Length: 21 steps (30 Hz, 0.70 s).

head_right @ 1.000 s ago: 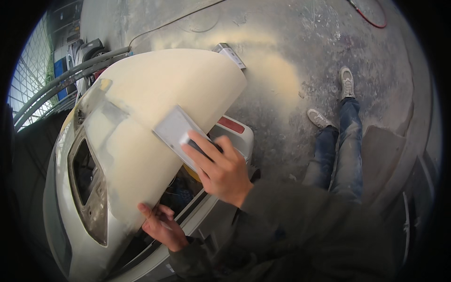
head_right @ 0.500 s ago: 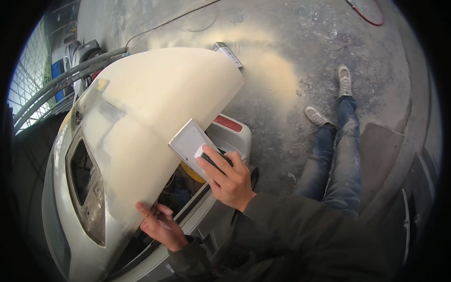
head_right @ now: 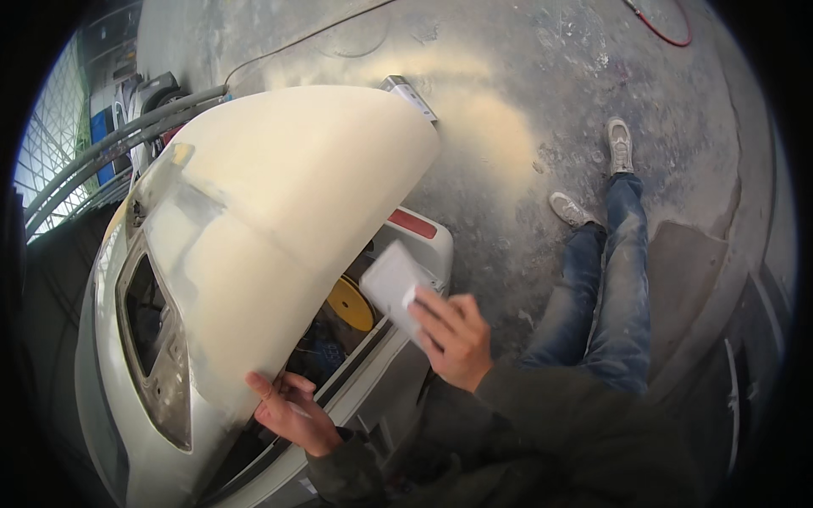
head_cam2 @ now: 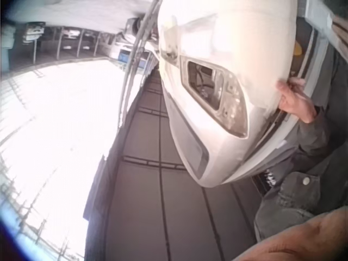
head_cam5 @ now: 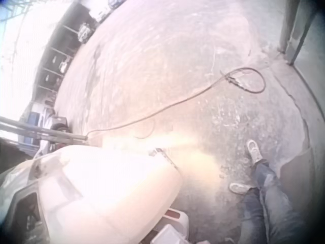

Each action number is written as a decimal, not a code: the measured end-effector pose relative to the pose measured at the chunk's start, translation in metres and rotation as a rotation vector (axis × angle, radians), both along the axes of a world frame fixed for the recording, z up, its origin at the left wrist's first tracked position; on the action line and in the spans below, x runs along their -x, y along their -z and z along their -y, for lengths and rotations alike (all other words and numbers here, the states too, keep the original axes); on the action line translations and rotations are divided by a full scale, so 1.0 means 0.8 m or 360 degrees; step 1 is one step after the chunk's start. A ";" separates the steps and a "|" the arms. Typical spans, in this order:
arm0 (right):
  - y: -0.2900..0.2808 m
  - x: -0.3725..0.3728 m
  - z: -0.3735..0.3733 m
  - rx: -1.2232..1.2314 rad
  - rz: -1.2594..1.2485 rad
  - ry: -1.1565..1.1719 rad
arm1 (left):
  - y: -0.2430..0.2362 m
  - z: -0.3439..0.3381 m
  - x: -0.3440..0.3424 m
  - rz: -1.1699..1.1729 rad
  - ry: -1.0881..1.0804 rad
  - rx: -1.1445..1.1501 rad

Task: The person sands the surface of a white car hood using a sanding block. They move the block across different areas of the hood, including around the headlight opening and along the edges, to smooth the surface.

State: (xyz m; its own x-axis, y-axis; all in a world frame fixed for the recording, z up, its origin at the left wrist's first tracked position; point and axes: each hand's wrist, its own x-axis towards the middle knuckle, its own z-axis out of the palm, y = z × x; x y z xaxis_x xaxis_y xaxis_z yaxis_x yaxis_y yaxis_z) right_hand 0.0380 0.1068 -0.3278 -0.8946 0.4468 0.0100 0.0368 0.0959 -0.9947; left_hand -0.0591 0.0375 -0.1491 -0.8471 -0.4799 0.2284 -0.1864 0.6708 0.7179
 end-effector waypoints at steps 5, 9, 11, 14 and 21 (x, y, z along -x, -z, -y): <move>-0.022 0.119 -0.085 0.0039 -0.0058 0.0050 | -0.003 0.013 -0.006 0.0047 0.0060 -0.0004; -0.043 0.152 -0.076 0.0013 0.0033 0.0088 | -0.004 -0.001 -0.004 0.0020 0.0073 -0.0036; -0.071 0.123 -0.054 0.0073 -0.0052 0.0008 | -0.005 0.003 -0.007 0.0048 0.0096 -0.0033; -0.039 0.133 -0.051 -0.0007 -0.0058 0.0078 | -0.015 0.007 -0.011 0.0165 0.0085 -0.0015; -0.013 0.158 -0.081 -0.0017 0.0160 -0.0028 | -0.007 0.001 -0.007 0.0125 -0.0028 0.0008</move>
